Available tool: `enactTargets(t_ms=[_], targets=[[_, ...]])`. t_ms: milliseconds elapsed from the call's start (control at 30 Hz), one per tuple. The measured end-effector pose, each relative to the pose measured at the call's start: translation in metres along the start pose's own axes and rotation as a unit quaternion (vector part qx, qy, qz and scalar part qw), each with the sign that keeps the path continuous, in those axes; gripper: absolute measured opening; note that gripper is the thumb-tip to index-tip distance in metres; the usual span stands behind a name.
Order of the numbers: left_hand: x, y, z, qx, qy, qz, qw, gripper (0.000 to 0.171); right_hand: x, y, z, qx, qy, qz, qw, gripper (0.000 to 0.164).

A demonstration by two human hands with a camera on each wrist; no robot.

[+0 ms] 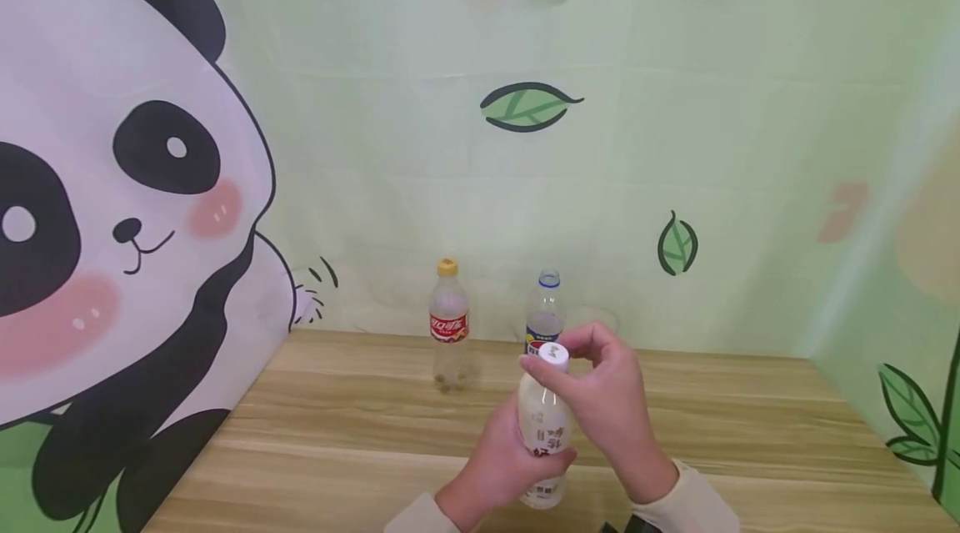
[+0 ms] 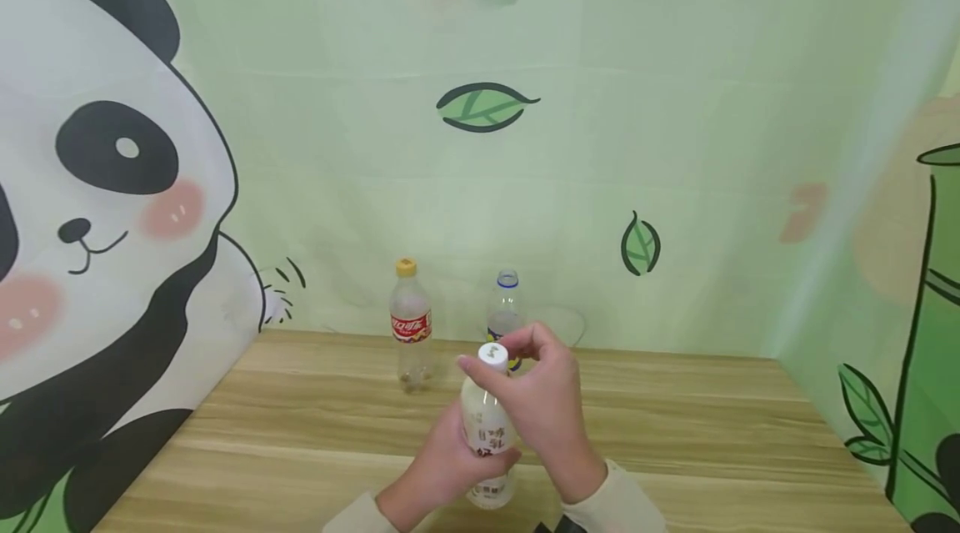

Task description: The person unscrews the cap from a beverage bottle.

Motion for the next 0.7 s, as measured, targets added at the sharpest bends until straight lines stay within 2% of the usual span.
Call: enactTargets(t_ms=[400, 700], targets=[[-0.003, 0.0001, -0.0018, -0.007, 0.0, 0.001, 1.0, 0.055, -0.0009, 0.0022, 0.0013, -0.033, 0.042, -0.032, 0.998, 0.025], [-0.0032, 0.0011, -0.0027, -0.001, -0.007, 0.001, 1.0, 0.055, 0.0026, 0.0005, 0.0014, -0.074, 0.06, -0.071, 0.993, 0.025]])
Point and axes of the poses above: each hand's wrist, its own y-axis towards the middle knuckle, its own x-axis out of the palm, z = x × y, the point moved 5 cm from there along y, towards the middle knuckle, and after that the axes turned 11 degrees about -y, right-handed, at the moved point
